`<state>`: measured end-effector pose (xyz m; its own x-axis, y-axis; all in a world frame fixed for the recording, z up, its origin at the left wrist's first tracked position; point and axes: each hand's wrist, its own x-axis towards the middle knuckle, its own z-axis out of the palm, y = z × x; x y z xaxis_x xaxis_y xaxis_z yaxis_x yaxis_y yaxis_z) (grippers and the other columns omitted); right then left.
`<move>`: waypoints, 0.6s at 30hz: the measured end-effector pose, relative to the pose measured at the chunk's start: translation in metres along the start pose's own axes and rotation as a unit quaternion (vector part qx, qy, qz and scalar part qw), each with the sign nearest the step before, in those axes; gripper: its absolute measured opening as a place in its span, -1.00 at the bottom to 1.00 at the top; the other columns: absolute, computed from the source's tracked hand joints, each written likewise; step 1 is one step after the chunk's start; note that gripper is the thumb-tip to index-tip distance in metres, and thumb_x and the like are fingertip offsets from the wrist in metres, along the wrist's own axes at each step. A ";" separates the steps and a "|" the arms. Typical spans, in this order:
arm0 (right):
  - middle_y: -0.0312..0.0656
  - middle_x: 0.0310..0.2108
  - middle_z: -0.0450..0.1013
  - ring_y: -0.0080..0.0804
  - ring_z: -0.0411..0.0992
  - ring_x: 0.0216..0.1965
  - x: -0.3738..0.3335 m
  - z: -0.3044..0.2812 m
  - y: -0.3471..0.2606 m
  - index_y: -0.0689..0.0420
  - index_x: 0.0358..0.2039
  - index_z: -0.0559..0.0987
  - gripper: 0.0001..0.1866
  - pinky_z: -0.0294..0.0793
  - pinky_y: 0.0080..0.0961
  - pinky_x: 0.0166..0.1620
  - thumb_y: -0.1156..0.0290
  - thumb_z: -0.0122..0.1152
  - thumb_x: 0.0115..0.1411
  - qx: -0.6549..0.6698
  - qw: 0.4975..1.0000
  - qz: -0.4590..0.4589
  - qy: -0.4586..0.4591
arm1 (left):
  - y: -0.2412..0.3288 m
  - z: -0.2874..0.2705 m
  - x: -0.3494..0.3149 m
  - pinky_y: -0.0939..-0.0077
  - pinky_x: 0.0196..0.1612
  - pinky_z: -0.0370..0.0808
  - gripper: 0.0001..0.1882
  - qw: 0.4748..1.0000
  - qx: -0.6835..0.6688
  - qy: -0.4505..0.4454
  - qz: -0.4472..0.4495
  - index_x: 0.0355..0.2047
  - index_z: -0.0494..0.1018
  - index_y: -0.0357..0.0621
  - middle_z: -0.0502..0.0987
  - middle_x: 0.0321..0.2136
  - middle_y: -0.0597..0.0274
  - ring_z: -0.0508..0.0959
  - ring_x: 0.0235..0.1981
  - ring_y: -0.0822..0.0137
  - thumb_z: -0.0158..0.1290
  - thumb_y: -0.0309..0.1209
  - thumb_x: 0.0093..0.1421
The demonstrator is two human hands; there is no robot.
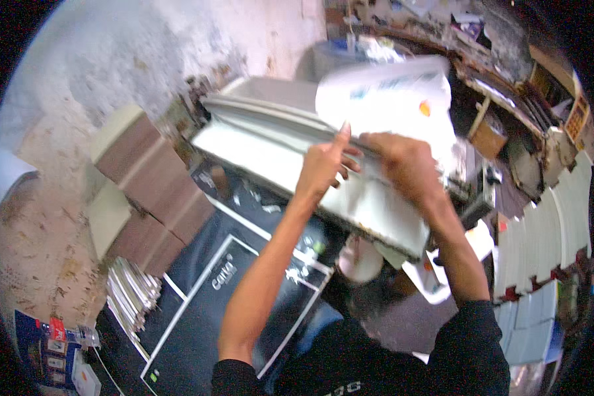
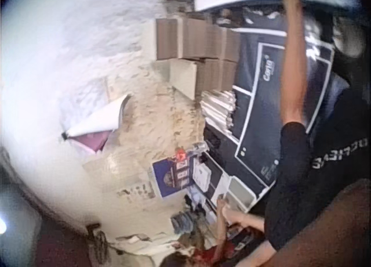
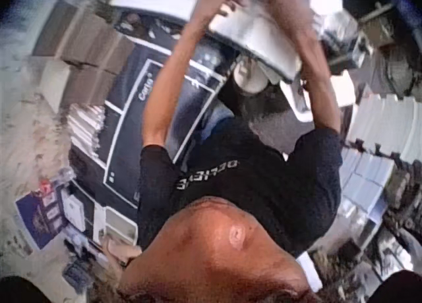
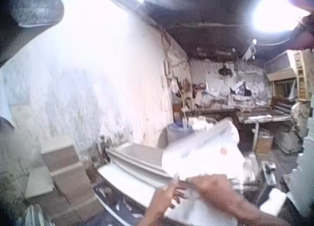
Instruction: The person aligns adhesive sheets onto cardboard covers and then passes the assembled items through a manual roller press machine.
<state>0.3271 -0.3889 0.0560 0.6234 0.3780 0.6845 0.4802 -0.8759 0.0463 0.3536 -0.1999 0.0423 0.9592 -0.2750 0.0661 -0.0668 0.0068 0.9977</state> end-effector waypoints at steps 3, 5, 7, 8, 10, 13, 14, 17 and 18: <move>-0.01 -0.23 0.64 -0.10 0.64 -0.22 0.016 -0.001 -0.025 0.04 -0.09 0.68 -0.74 0.60 -0.21 -0.09 0.41 0.17 0.23 0.121 0.986 0.013 -0.110 | -0.032 -0.021 0.033 0.54 -0.61 0.38 -0.55 0.990 0.084 0.066 0.088 -0.52 0.60 -0.29 0.59 -0.64 0.21 0.46 -0.66 0.52 0.07 -0.15 0.33; 0.00 -0.18 0.65 -0.14 0.63 -0.19 0.040 -0.009 -0.011 0.04 0.01 0.68 -0.66 0.56 -0.26 -0.02 0.30 0.31 0.22 0.254 0.946 0.023 -0.201 | -0.039 -0.040 0.042 0.55 -0.61 0.35 -0.59 0.988 0.085 0.098 0.085 -0.55 0.56 -0.23 0.52 -0.66 0.28 0.41 -0.68 0.52 0.10 -0.18 0.33; 0.02 -0.13 0.64 -0.18 0.63 -0.18 0.077 0.005 0.035 0.08 0.02 0.67 -0.59 0.56 -0.25 -0.02 0.09 0.18 0.34 0.216 0.956 -0.002 -0.200 | -0.045 -0.054 0.049 0.59 -0.62 0.27 -0.59 0.993 0.042 0.089 0.061 -0.58 0.52 -0.18 0.47 -0.66 0.33 0.37 -0.66 0.53 0.14 -0.17 0.34; 0.03 -0.10 0.63 -0.14 0.62 -0.15 0.100 0.008 0.056 0.11 0.05 0.65 -0.48 0.55 -0.26 0.01 -0.06 0.04 0.40 0.216 0.943 0.013 -0.252 | -0.044 -0.057 0.056 0.61 -0.62 0.24 -0.58 0.990 0.060 0.109 0.060 -0.60 0.50 -0.16 0.46 -0.66 0.33 0.35 -0.65 0.54 0.14 -0.18 0.34; 0.00 0.11 0.54 -0.05 0.53 0.08 0.128 0.045 0.082 0.07 0.17 0.57 -0.19 0.46 -0.10 0.13 -0.39 -0.19 0.35 0.201 0.905 0.084 -0.366 | -0.042 -0.071 0.065 0.62 -0.62 0.23 -0.61 0.992 0.029 0.110 0.049 -0.57 0.50 -0.16 0.45 -0.65 0.35 0.34 -0.64 0.55 0.13 -0.17 0.34; -0.01 0.49 -0.02 0.10 -0.06 0.47 0.112 0.115 0.132 -0.13 0.47 0.14 -0.01 -0.05 0.15 0.41 -0.57 -0.41 0.24 0.151 0.865 0.135 -0.459 | -0.026 -0.061 0.081 0.64 -0.63 0.19 -0.60 0.998 0.003 0.062 0.019 -0.43 0.50 -0.13 0.47 -0.62 0.36 0.35 -0.63 0.55 0.09 -0.06 0.36; 0.00 0.53 -0.15 0.14 -0.21 0.52 0.110 0.125 0.150 -0.18 0.51 0.05 0.03 -0.18 0.21 0.44 -0.60 -0.48 0.22 0.136 0.875 0.125 -0.448 | -0.015 -0.051 0.078 0.64 -0.62 0.19 -0.56 0.997 0.000 0.073 0.014 -0.45 0.51 -0.15 0.47 -0.63 0.36 0.36 -0.64 0.55 0.04 -0.02 0.38; 0.01 0.55 -0.37 0.13 -0.40 0.54 0.109 0.140 0.105 -0.27 0.53 -0.10 0.32 -0.38 0.36 0.43 -0.84 -0.42 -0.13 0.110 0.879 0.150 -0.439 | -0.020 -0.077 0.048 0.66 -0.60 0.23 -0.37 0.990 0.054 0.126 -0.021 -0.47 0.54 -0.14 0.51 -0.64 0.35 0.42 -0.62 0.56 -0.11 0.18 0.38; 0.00 0.55 -0.36 0.13 -0.41 0.54 0.106 0.146 0.112 -0.27 0.53 -0.09 0.32 -0.38 0.39 0.42 -0.84 -0.40 -0.13 0.091 0.886 0.155 -0.428 | -0.023 -0.078 0.038 0.66 -0.59 0.24 -0.38 0.990 0.066 0.121 -0.008 -0.47 0.54 -0.14 0.51 -0.65 0.35 0.42 -0.62 0.57 -0.09 0.16 0.38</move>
<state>0.5371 -0.4032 0.0281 0.9449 0.2848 -0.1614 0.2471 -0.9438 -0.2194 0.4132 -0.1361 0.0232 0.9971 -0.0357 0.0666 -0.0706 -0.1264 0.9895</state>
